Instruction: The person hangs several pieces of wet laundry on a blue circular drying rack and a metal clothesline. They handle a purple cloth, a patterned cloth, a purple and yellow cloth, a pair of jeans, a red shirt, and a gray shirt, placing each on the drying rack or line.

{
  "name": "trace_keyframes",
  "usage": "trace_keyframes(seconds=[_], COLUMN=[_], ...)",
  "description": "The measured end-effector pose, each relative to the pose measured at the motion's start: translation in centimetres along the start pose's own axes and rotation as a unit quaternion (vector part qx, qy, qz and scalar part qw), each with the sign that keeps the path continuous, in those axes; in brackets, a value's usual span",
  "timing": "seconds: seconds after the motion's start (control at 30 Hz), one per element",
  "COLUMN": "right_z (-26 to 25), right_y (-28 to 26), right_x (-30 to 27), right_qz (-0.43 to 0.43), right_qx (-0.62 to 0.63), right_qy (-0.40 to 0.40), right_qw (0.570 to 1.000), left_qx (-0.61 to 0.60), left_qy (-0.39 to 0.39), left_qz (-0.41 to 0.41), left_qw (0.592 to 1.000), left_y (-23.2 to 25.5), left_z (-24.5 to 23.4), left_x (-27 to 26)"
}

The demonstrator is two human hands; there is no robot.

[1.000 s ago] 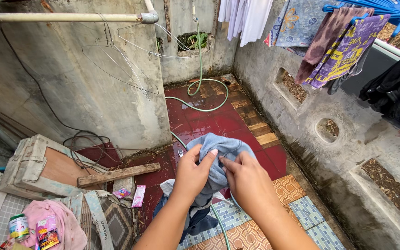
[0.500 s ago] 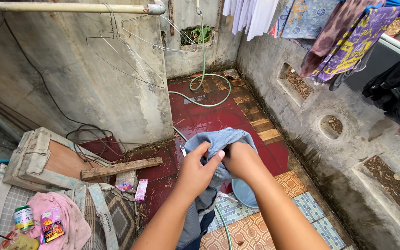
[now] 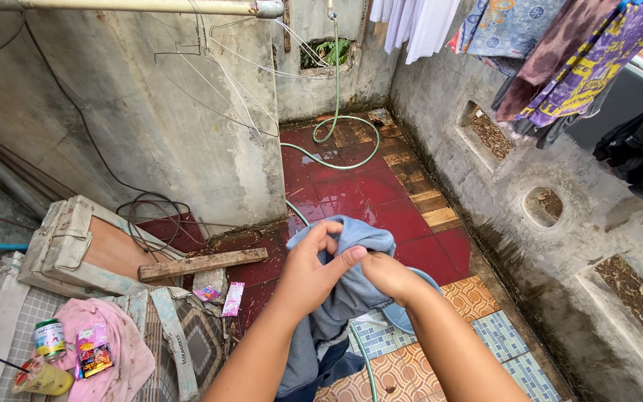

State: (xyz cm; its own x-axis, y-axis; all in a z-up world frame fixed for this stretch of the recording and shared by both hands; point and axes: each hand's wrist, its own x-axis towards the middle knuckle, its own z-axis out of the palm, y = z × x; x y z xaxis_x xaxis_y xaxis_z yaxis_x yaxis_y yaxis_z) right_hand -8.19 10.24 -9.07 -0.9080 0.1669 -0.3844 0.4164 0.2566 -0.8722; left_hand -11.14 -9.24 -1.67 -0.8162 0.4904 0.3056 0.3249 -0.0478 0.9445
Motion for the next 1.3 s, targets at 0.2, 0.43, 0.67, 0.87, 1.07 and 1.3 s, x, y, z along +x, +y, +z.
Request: trace_keyframes(seconds=[0.2, 0.43, 0.67, 0.87, 1.07, 1.3], right_z=[-2.5, -6.5, -10.3, -13.6, -11.6, -5.9], right_y=[-2.2, -1.1, 3.9, 6.6, 6.1, 0.8], right_x=[-3.5, -5.5, -7.4, -7.1, -7.2, -7.2], right_qz=[-0.031, -0.094, -0.051, -0.185, -0.163, -0.222], right_qx=[0.442, 0.383, 0.275, 0.281, 0.384, 0.181], right_qy=[-0.088, 0.027, 0.058, 0.327, 0.340, 0.031], right_qw=[0.892, 0.919, 0.958, 0.883, 0.843, 0.958], left_qx=[0.086, 0.041, 0.043, 0.009, 0.069, 0.093], left_qy=[-0.005, -0.002, 0.123, 0.200, 0.169, -0.045], left_qz=[0.179, -0.107, -0.128, -0.141, -0.098, 0.030], left_qw=[0.980, 0.993, 0.983, 0.970, 0.978, 0.994], left_y=[-1.3, -5.8, -4.0, -4.3, -3.9, -1.6], left_z=[-2.6, -3.4, -6.0, -6.4, -2.8, 5.4], left_x=[-0.4, 0.6, 1.7, 2.5, 2.7, 1.7])
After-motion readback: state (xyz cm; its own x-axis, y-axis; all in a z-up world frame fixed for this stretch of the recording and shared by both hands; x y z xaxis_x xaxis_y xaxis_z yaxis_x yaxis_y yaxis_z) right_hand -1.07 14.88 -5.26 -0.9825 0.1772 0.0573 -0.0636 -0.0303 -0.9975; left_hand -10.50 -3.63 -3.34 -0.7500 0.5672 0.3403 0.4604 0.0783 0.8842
